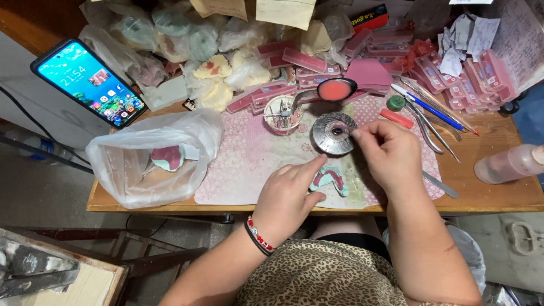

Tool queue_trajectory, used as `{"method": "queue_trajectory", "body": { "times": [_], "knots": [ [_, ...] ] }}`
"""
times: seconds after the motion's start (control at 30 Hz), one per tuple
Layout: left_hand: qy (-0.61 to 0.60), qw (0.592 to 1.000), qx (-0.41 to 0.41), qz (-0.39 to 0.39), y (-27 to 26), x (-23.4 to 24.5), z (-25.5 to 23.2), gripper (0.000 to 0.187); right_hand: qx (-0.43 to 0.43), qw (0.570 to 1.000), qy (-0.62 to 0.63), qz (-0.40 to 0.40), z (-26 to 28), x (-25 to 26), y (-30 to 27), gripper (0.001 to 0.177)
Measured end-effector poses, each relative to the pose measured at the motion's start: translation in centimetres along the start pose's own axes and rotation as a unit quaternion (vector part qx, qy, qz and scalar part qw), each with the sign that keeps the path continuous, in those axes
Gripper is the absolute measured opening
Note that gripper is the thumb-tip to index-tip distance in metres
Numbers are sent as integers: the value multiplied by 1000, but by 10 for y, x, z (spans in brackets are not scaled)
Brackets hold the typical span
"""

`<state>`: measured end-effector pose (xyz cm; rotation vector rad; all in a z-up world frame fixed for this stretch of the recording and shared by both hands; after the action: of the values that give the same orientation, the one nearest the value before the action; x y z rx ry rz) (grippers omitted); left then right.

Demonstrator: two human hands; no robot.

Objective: The person is adjusting a dental base using a pick and a file, then uses pliers to work on a wire component.

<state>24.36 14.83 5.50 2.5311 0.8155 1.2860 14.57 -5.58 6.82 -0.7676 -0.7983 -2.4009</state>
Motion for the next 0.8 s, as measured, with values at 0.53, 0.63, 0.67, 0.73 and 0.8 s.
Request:
{"method": "queue_trajectory", "body": {
  "times": [0.53,0.63,0.67,0.73,0.8],
  "knots": [
    [107,993,33,35,107,22,11,11,103,988,117,-2,5,4,-2,6],
    [115,992,55,-7,106,24,14,14,83,991,104,-25,2,9,-1,6],
    [130,989,65,-14,105,22,20,15,72,991,106,-33,-2,10,-1,6],
    [143,986,77,-19,103,19,22,16,59,992,107,-41,-6,9,-2,6],
    [129,989,65,-25,103,18,13,17,55,993,98,-48,-4,9,-3,6]
  ]
}}
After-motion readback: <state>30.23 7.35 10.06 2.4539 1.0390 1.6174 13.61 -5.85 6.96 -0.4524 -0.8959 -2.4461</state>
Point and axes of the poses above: each hand's wrist, its own y-axis towards the middle knuckle, its own x-axis out of the back of the hand, z = x × y, the point moved 3 cm from there along y, towards the middle knuckle, and after that the axes turned 1 degree about -z, right-handed, at the moved point
